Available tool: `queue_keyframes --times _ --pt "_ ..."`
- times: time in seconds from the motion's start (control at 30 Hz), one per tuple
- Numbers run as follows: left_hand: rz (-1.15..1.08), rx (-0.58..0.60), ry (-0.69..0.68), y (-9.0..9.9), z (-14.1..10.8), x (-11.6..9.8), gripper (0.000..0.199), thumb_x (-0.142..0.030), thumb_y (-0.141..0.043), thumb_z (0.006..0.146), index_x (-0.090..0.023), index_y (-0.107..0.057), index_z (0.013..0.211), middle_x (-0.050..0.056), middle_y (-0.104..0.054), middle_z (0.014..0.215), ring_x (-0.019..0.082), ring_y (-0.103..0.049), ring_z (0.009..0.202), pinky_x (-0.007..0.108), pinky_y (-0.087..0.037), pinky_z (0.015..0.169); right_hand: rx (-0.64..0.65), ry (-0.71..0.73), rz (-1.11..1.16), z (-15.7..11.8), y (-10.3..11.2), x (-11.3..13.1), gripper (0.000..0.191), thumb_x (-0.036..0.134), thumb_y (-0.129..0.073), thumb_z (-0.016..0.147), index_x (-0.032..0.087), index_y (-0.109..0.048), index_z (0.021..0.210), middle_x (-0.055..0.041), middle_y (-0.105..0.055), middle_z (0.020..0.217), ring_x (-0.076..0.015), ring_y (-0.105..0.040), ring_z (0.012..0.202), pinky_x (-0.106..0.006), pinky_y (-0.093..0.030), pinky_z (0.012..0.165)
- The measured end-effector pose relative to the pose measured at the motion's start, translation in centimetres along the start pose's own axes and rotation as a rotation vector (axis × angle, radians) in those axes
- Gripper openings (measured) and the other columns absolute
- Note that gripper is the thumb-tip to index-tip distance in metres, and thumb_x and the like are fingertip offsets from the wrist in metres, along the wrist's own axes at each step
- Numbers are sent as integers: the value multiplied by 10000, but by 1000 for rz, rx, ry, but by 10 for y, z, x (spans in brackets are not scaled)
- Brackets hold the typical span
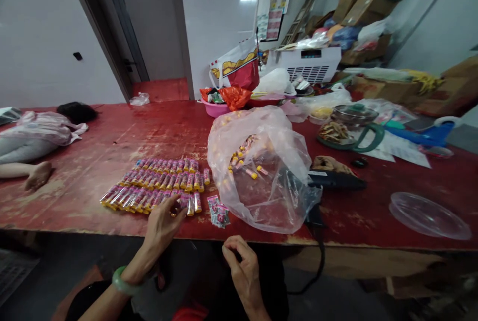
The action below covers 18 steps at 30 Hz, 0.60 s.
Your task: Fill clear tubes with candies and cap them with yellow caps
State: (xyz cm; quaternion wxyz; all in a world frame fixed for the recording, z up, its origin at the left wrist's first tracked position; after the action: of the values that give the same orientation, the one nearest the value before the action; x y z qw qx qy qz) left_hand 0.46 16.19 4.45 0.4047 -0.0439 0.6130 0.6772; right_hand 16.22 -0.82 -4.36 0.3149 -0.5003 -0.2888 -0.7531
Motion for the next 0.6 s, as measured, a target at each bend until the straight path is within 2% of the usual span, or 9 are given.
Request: queue_keyframes --times 0.13,0.27,0.37,0.5,0.53,0.6 --pt "210 -3 38 -23 30 -2 330 -164 -616 831 -58 -634 1143 150 -706 911 303 -665 844 374 -490 732 23 -33 1 -5 2 -10 249 323 -596 880 183 -590 674 -17 -602 742 -156 -584 698 -225 -439 667" --pt "399 -43 33 -33 34 -3 337 -185 -541 883 -74 -609 1193 183 -675 1024 321 -670 852 372 -489 644 12 -25 14 -3 8 -12 249 307 -583 880 186 -587 663 -14 -598 725 -153 -581 679 -226 -436 654" --pt "504 -83 -15 -35 32 -8 351 -191 -483 912 -84 -579 1232 174 -667 1010 317 -668 831 373 -484 607 -8 6 5 -1 11 -11 247 281 -570 886 186 -577 658 -9 -590 711 -146 -578 668 -224 -432 644" --pt "568 -132 -83 -32 29 -16 263 -224 -503 925 -116 -630 1128 128 -672 904 289 -667 744 349 -450 538 -21 51 -24 0 11 -8 225 240 -557 890 185 -573 672 -5 -591 716 -137 -585 672 -222 -434 648" --pt "568 -159 -104 -30 26 -17 244 -238 -511 931 -127 -637 1108 117 -676 899 280 -670 740 342 -448 532 -16 63 -33 1 11 -5 219 229 -554 891 185 -574 678 -4 -591 719 -135 -586 674 -222 -436 652" --pt "545 -291 -223 -19 15 -24 215 -254 -544 935 -137 -636 1090 96 -687 884 251 -674 729 326 -461 548 0 96 -52 3 12 5 210 213 -547 899 185 -575 692 -2 -592 732 -131 -590 684 -221 -441 657"
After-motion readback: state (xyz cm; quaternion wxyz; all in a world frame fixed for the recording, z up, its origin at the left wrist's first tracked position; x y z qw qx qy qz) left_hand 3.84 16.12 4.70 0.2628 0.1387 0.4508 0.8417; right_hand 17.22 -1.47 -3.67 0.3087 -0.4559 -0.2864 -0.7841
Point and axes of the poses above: each hand's wrist, its own z-axis towards the middle knuckle, its own y-axis out of the back of the hand, x = y × z, the point moved 9 cm from there along z, towards the middle knuckle
